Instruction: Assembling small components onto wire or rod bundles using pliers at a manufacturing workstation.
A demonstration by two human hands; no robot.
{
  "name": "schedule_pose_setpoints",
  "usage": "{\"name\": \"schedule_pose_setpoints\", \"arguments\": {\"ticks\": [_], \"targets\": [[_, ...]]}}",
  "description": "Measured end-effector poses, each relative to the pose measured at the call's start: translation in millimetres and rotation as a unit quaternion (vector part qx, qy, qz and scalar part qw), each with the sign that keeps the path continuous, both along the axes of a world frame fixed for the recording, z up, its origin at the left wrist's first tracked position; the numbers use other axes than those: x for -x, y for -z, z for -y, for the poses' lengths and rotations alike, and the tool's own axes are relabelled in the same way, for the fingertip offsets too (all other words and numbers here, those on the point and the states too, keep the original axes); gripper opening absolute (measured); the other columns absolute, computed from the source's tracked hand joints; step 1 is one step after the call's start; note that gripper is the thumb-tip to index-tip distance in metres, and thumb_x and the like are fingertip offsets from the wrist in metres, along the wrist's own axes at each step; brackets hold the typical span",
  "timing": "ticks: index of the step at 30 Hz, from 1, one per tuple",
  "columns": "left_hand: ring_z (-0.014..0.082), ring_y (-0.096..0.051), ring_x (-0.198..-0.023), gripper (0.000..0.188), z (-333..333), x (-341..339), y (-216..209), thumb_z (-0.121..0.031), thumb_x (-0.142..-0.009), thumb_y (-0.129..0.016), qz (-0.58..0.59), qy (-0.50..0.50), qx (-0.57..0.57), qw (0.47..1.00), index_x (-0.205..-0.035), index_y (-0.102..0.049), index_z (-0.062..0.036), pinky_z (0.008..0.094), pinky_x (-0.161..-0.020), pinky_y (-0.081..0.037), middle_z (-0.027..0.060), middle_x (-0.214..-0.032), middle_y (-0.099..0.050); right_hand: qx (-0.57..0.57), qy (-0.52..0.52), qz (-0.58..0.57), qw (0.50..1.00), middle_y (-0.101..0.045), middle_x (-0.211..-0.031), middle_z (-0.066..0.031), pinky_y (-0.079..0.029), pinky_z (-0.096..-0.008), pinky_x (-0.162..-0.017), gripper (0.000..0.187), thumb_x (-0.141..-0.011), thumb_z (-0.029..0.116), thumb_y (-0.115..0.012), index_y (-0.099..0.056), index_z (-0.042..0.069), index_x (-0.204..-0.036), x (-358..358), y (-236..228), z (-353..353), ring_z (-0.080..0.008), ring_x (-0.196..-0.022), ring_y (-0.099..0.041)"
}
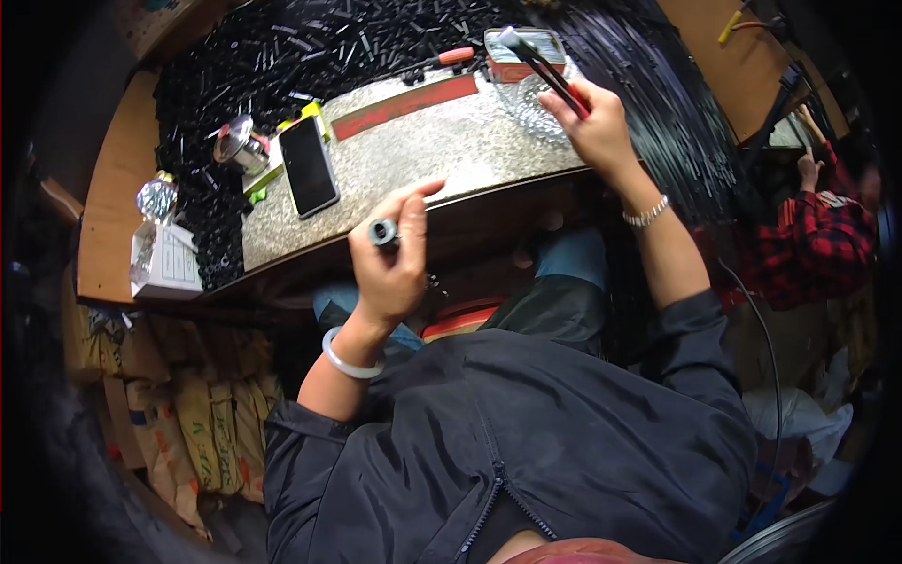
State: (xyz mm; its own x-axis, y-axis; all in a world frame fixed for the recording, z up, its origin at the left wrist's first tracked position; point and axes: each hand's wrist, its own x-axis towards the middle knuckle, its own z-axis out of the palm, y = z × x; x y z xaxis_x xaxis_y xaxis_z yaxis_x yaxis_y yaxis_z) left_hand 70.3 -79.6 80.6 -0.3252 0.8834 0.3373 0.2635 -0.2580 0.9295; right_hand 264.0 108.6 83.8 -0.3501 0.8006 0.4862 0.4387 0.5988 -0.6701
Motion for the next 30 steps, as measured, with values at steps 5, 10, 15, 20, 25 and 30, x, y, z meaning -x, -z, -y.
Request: {"name": "schedule_pose_setpoints", "arguments": {"ticks": [5, 10, 15, 20, 25, 30], "targets": [[0.0082, -0.057, -0.069, 0.021, -1.3, -18.2, -8.4, -0.009, -0.093, -0.051, -0.028, 0.035, -0.084, 0.995, -0.101, -0.065, 0.0040, 0.0222, -0.062, -0.045, 0.0071, -0.078, -0.065, -0.139, -0.231, -0.095, 0.958, -0.053, -0.064, -0.0046, -0.038, -0.0285, -0.051, 0.009, -0.077, 0.008, -0.070, -0.064, 0.002, -0.078, 30.8, -17.5, 80.5, -0.0152, -0.055, -0.049], [0.0142, -0.063, -0.075, 0.018, 9.4, -18.7, -12.1, -0.006, -0.091, -0.052, 0.073, 0.045, -0.005, 0.996, -0.096, -0.063, 0.0072, 0.0254, -0.067, -0.048, 0.0140, -0.084, -0.067, -0.212, -0.241, -0.146, 0.936, -0.052, -0.061, -0.0050, -0.037, -0.0283, -0.048, 0.019, -0.069, 0.006, -0.077, -0.066, 0.001, -0.082, 44.5, -11.2, 96.0, -0.0167, -0.055, -0.048], [0.0123, -0.060, -0.073, 0.016, 16.8, -14.5, -15.4, -0.005, -0.091, -0.052, 0.045, 0.046, 0.002, 0.998, -0.096, -0.063, 0.0070, 0.0244, -0.066, -0.047, 0.0117, -0.082, -0.065, -0.256, -0.238, -0.157, 0.924, -0.058, -0.064, -0.0050, -0.042, -0.0298, -0.051, 0.023, -0.068, 0.012, -0.076, -0.068, 0.005, -0.089, 49.4, -2.7, 96.8, -0.0191, -0.054, -0.056], [0.0109, -0.059, -0.074, 0.017, 17.0, -14.7, -9.7, -0.005, -0.092, -0.051, 0.070, 0.047, -0.011, 0.996, -0.096, -0.063, 0.0059, 0.0239, -0.065, -0.046, 0.0107, -0.082, -0.065, -0.242, -0.252, -0.182, 0.919, -0.056, -0.066, -0.0053, -0.038, -0.0267, -0.049, 0.021, -0.074, 0.003, -0.074, -0.066, -0.001, -0.093, 52.8, 3.7, 100.7, -0.0155, -0.055, -0.050], [0.0104, -0.060, -0.075, 0.020, 12.6, -13.9, -13.2, -0.008, -0.093, -0.049, 0.062, 0.045, 0.008, 0.997, -0.096, -0.064, 0.0052, 0.0241, -0.066, -0.048, 0.0099, -0.081, -0.066, -0.295, -0.216, -0.225, 0.903, -0.055, -0.063, -0.0056, -0.039, -0.0270, -0.049, 0.018, -0.075, 0.001, -0.071, -0.062, 0.000, -0.090, 61.1, 5.1, 112.9, -0.0163, -0.053, -0.050], [0.0087, -0.059, -0.077, 0.030, 7.1, -12.6, -3.6, -0.016, -0.097, -0.046, 0.034, 0.075, -0.071, 0.994, -0.107, -0.061, 0.0078, 0.0228, -0.067, -0.048, 0.0084, -0.089, -0.066, -0.292, -0.229, -0.203, 0.906, -0.056, -0.063, -0.0025, -0.044, -0.0286, -0.054, 0.024, -0.070, 0.017, -0.074, -0.065, 0.005, -0.089, 70.9, 2.2, 123.8, -0.0176, -0.054, -0.055]]}}
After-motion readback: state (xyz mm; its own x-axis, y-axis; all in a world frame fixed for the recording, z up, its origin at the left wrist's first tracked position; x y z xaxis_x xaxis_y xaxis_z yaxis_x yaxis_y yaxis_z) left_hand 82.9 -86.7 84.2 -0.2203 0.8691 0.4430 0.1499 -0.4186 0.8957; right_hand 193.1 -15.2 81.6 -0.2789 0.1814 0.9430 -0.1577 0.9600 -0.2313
